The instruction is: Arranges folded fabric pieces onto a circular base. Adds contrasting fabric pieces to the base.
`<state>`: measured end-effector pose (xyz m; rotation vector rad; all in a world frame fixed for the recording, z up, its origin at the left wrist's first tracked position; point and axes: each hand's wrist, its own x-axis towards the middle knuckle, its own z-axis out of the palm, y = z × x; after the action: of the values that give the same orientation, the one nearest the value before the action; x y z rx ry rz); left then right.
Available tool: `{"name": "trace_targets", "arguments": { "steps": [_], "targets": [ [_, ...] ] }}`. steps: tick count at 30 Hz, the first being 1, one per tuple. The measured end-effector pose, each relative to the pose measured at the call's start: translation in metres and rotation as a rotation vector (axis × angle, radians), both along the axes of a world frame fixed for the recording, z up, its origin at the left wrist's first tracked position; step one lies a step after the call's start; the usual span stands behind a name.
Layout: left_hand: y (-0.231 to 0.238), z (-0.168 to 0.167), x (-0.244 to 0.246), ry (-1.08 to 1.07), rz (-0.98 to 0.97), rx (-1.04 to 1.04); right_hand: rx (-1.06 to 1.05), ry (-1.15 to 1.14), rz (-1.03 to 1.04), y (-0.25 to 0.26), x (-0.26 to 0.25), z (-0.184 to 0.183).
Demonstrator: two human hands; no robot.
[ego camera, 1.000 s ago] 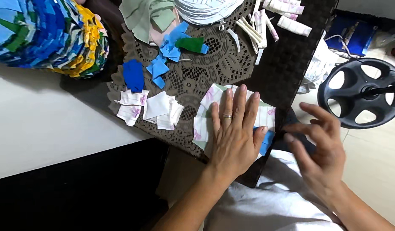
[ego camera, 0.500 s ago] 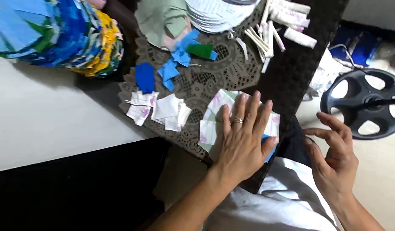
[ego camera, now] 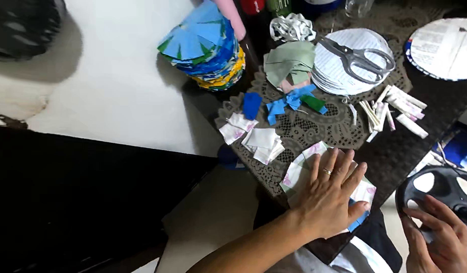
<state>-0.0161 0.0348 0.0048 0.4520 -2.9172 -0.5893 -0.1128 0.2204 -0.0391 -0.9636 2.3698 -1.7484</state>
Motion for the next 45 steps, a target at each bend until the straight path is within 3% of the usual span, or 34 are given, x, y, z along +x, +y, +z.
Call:
{"name": "trace_targets", "arguments": {
  "steps": [3, 7, 12, 15, 18, 22, 26, 30, 34, 39, 45],
  "targets": [
    [-0.038, 0.019, -0.005, 0.122, 0.146, -0.03, -0.008, 0.045, 0.019, -0.003, -0.002, 0.005],
    [-0.122, 0.048, -0.002, 0.039, 0.321, -0.07, -0.005, 0.136, 0.052, -0.008, -0.006, 0.01],
    [-0.172, 0.047, 0.001, -0.16, 0.236, -0.217, -0.004, 0.306, 0.107, -0.031, -0.017, 0.027],
    [-0.182, 0.039, -0.002, -0.163, 0.218, -0.242, -0.031, 0.363, 0.129, -0.05, -0.024, 0.038],
    [-0.186, 0.037, -0.003, -0.103, 0.305, -0.176, -0.039, 0.377, 0.176, -0.072, -0.03, 0.046],
    [-0.175, 0.05, 0.0, 0.046, 0.511, 0.183, 0.001, 0.268, 0.302, -0.117, -0.03, 0.052],
    [-0.15, 0.053, 0.005, 0.239, 0.52, 0.54, 0.062, 0.062, 0.435, -0.17, -0.018, 0.064],
    [-0.129, 0.054, 0.007, 0.326, 0.541, 0.784, 0.064, -0.161, 0.441, -0.2, -0.009, 0.071],
    [-0.122, 0.055, 0.01, 0.348, 0.556, 0.828, 0.022, -0.216, 0.415, -0.205, -0.008, 0.073],
    [-0.114, 0.055, 0.008, 0.349, 0.54, 0.711, 0.019, -0.213, 0.374, -0.204, -0.012, 0.074],
    [-0.111, 0.056, 0.006, 0.366, 0.51, 0.619, -0.01, -0.064, 0.386, -0.203, -0.016, 0.071]
  ]
}}
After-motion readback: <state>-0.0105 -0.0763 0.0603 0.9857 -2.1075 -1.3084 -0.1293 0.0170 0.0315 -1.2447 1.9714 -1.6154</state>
